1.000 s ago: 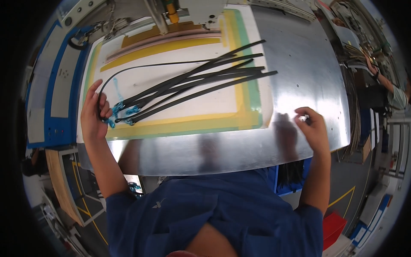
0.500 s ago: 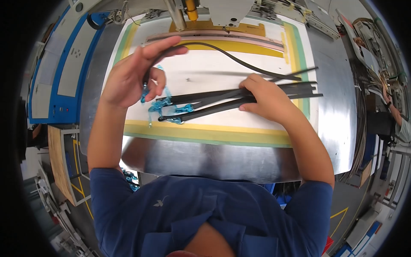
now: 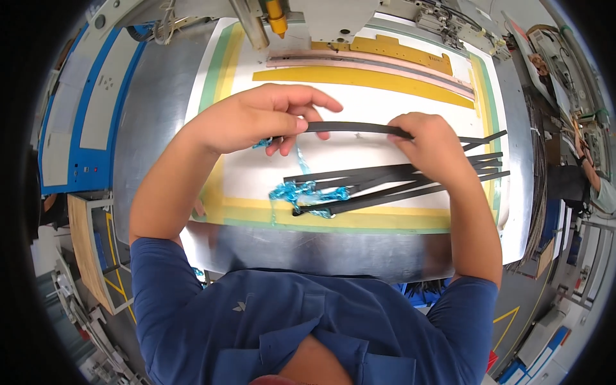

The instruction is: Use a sewing machine to attach or process leather straps.

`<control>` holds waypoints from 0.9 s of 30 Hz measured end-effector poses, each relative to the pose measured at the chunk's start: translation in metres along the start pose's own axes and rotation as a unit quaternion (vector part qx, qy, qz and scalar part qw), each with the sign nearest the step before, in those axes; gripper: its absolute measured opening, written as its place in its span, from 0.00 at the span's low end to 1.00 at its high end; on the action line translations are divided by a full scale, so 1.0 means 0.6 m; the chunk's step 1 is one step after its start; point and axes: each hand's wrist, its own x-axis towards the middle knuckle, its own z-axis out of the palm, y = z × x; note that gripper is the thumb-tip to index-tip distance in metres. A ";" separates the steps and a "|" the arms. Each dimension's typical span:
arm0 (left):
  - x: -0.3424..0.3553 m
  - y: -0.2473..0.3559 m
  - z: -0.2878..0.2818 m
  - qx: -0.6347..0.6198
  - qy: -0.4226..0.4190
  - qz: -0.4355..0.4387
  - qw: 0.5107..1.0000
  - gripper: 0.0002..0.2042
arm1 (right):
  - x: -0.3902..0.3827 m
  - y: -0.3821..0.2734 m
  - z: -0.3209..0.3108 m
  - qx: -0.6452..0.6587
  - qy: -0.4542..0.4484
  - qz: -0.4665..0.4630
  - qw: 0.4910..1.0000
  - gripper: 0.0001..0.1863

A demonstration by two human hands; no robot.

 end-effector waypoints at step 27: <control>0.083 -0.230 -0.168 0.572 0.319 0.161 0.738 0.29 | 0.313 -0.068 0.099 -0.071 -0.036 -0.067 0.995 0.11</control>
